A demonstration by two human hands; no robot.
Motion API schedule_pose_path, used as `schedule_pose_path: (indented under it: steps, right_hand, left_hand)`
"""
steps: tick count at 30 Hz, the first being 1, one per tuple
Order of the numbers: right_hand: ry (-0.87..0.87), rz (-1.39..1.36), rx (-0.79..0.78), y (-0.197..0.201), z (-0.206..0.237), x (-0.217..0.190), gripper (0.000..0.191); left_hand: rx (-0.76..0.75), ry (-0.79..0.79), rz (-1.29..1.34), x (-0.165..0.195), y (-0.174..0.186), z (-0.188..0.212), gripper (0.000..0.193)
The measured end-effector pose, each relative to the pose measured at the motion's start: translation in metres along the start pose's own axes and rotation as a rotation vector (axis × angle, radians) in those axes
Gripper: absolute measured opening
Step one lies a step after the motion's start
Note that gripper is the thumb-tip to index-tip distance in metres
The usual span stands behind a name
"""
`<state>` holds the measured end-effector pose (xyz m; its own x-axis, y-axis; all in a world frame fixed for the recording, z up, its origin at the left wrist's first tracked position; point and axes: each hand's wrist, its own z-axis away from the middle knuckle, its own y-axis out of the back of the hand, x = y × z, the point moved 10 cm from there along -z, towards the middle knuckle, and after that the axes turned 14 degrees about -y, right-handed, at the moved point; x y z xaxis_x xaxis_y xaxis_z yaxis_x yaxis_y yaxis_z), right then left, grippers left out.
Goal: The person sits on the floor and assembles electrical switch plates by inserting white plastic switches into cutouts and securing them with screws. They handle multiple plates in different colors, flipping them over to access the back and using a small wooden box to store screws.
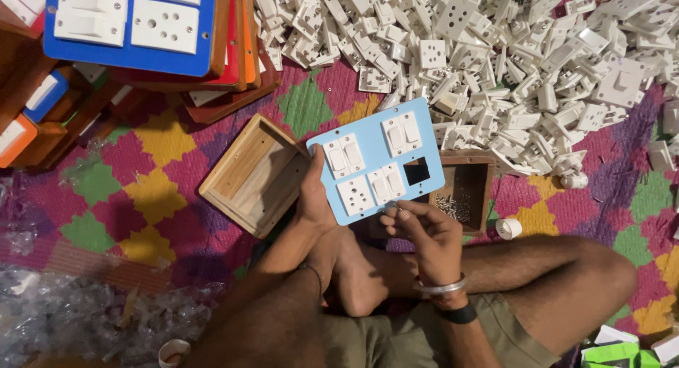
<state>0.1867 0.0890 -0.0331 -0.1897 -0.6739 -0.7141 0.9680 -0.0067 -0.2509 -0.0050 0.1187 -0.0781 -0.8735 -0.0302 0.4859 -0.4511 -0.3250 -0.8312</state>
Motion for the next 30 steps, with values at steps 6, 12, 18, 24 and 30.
schedule_pose_path:
  steps: [6,12,18,24,30]
  right_hand:
    - [0.014,0.057,0.013,-0.018,-0.006,0.000,0.018]
    - [0.039,0.068,0.057,-0.018,-0.004,0.002,0.017]
    - [0.055,0.106,0.117,-0.013,-0.007,0.004,0.014]
    - [-0.008,0.055,0.201,-0.005,-0.012,0.011,0.020]
    - [-0.064,-0.066,0.276,0.001,-0.017,0.025,0.032]
  left_hand:
    - [-0.026,0.015,0.011,-0.002,-0.003,0.002,0.076]
    - [-0.036,0.001,0.005,0.000,-0.006,0.002,0.077]
    - [-0.014,0.031,0.011,-0.004,-0.005,0.005,0.078]
    - [-0.070,-0.001,0.020,0.001,-0.011,0.006,0.080]
    - [-0.073,0.002,0.023,0.002,-0.013,0.006,0.080]
